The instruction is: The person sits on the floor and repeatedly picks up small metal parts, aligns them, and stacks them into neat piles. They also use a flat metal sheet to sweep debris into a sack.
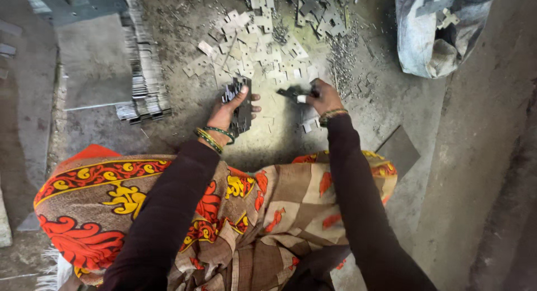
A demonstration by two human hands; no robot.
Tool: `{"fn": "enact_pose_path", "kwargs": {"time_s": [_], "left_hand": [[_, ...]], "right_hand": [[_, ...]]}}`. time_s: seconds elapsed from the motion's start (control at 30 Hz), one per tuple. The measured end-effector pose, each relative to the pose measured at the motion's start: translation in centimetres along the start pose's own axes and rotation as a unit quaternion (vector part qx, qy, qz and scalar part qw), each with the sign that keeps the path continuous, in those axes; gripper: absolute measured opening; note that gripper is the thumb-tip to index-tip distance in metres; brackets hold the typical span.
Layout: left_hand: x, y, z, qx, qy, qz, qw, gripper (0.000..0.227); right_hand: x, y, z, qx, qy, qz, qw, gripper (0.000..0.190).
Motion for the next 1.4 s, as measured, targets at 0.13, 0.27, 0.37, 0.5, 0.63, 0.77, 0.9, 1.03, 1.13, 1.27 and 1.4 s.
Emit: {"fn": "enact_pose_path", "kwargs": {"time_s": [0.13,0.27,0.37,0.5,0.63,0.77,0.9,1.03,1.13,1.27,1.4], "left_hand": [[-0.1,1.2,1.4,0.037,0.058,-0.009,0.998,0.053],[0.2,0.1,1.8,0.075,0.092,0.094,0.988,0.063],[0.6,-1.0,0.9,0.026,0.108,0.137,0.984,0.07],[0.7,-1.8,-0.1,0.005,0.095,0.098,0.991,0.07],[0.7,-1.3,-1.4,0.019,0.007,0.018,1.0,0.064],[1.4,-0.1,-1.9,0.037,-0.02,-0.068,0.997,0.065],[1.6,-1.2,-3.7,0.052,-0.095,0.013,0.994,0.064],[2.0,-1.8,-5.4,0.084,-0.101,0.037,0.991,0.063],[2.0,-1.6,-5.5,0.069,-0.099,0.003,0.993,0.065],[1.6,0.0,-5.0,0.026,-0.101,-0.079,0.991,0.066],[1.2,1.0,-3.4,0.048,-0.084,-0.089,0.991,0.066]], "right_hand": [[-0.4,-0.2,4.3,-0.247,0.111,0.104,0.957,0.022],[-3.0,0.4,8.1,-0.033,0.164,0.029,0.985,0.036],[-5.0,0.7,9.9,0.219,0.216,-0.12,0.944,0.046],[-5.7,1.6,7.2,0.283,0.055,-0.067,0.955,0.044],[-2.3,1.6,7.3,0.228,0.013,-0.024,0.973,0.036],[0.5,-0.2,11.9,0.172,0.242,-0.11,0.949,0.042],[-5.8,-0.3,10.7,0.251,0.175,-0.191,0.933,0.062],[-13.2,-0.5,5.6,0.274,0.05,-0.229,0.933,0.075],[-14.6,0.3,2.1,0.098,-0.027,-0.151,0.983,0.048],[-11.1,2.6,4.2,-0.088,-0.035,-0.097,0.991,0.043],[-6.7,1.3,8.2,-0.196,-0.003,0.026,0.98,0.036]]}}
Point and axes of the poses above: each hand's wrist, its own x-axis away from the middle knuckle, its own y-axis out of the back of the hand, z = x × y, the point moved 5 cm from there along -x, towards the middle knuckle, and after that the axes turned 8 degrees about z, right-handed, at the moved point
